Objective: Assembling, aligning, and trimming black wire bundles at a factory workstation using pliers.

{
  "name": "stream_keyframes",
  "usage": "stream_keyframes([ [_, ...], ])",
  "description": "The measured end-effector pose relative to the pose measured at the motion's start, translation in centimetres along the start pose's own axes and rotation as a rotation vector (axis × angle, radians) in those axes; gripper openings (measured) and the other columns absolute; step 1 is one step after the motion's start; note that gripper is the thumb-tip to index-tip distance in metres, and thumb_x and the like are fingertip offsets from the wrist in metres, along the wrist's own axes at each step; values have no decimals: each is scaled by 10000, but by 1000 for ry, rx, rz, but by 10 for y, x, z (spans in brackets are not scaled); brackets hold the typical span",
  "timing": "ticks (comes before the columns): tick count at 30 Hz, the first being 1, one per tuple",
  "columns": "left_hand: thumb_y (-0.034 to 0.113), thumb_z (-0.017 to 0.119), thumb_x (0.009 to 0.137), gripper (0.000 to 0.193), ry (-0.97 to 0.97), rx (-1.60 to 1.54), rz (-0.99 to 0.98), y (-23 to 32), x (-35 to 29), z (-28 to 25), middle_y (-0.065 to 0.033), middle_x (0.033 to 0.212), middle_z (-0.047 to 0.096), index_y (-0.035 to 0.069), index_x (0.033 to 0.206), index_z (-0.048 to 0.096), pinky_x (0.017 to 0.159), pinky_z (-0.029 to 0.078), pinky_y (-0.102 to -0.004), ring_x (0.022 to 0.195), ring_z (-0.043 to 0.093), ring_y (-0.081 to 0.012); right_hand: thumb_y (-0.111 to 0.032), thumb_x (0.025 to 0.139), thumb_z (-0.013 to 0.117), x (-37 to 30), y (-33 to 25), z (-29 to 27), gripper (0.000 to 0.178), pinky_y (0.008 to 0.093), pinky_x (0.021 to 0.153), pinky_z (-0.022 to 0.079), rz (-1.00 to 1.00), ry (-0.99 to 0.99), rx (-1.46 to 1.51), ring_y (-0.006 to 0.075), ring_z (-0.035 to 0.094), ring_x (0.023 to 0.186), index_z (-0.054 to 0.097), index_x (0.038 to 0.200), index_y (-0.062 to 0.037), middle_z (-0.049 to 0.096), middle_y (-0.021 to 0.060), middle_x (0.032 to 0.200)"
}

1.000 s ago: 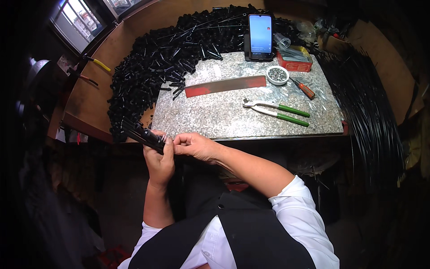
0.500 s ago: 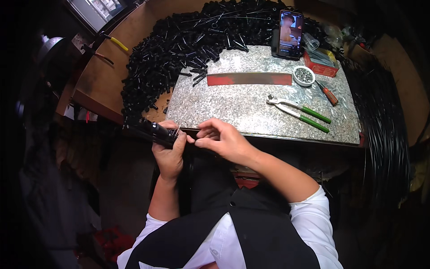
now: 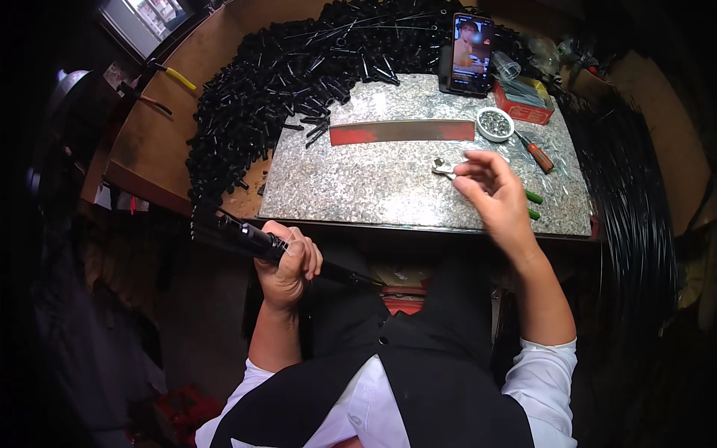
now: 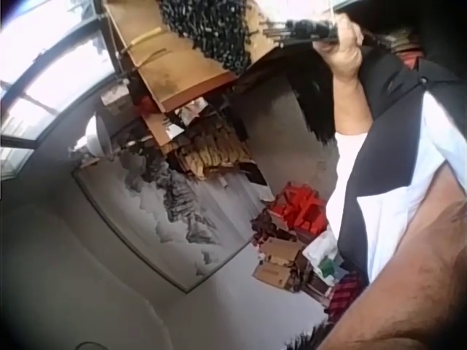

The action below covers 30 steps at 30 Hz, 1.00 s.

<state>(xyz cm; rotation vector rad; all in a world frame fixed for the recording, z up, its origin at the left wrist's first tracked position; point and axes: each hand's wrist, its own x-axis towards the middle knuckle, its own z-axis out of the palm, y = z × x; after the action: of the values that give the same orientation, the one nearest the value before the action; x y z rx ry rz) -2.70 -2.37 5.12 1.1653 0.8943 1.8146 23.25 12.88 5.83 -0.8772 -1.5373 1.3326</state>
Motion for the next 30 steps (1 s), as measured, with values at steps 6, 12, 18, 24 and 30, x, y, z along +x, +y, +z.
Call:
stream_keyframes([
  [6, 38, 517, 937, 132, 47, 7, -14, -6, 5, 7, -28, 593, 416, 67, 856, 416, 401, 339, -254, 408, 354, -89, -33, 858, 644, 5, 9, -41, 325, 265, 869, 470, -66, 208, -217, 144, 588, 977, 531, 1160, 9, 619, 83, 1024],
  [12, 26, 574, 916, 175, 23, 190, 82, -9, 10, 10, -43, 660, 457, 66, 856, 415, 381, 342, -230, 429, 389, -78, -148, 796, 712, -2, -2, -63, 271, 374, 798, 465, -281, 60, -1051, 305, 585, 902, 566, 969, 2, 608, 156, 930],
  [18, -10, 612, 886, 200, 83, 97, 48, -2, 12, 16, -58, 811, 509, 62, 846, 430, 417, 366, -206, 512, 449, -54, -215, 794, 716, -9, 11, -72, 294, 419, 774, 455, -236, -134, -1310, 339, 556, 882, 540, 879, 5, 565, 158, 877],
  [24, 24, 625, 889, 184, 116, 144, 109, -6, 14, 13, -77, 849, 529, 49, 860, 445, 522, 456, -221, 591, 525, -99, -229, 821, 675, -10, 16, -72, 268, 421, 776, 456, -383, -182, -1438, 339, 559, 863, 549, 886, -2, 567, 150, 906],
  [30, 20, 635, 881, 192, 117, 176, 74, -5, 7, 8, -76, 769, 541, 43, 858, 445, 656, 514, -257, 734, 604, -141, -161, 892, 595, -14, 18, -51, 192, 387, 691, 470, -308, -123, -1407, 309, 577, 792, 522, 955, 4, 550, 170, 890],
])
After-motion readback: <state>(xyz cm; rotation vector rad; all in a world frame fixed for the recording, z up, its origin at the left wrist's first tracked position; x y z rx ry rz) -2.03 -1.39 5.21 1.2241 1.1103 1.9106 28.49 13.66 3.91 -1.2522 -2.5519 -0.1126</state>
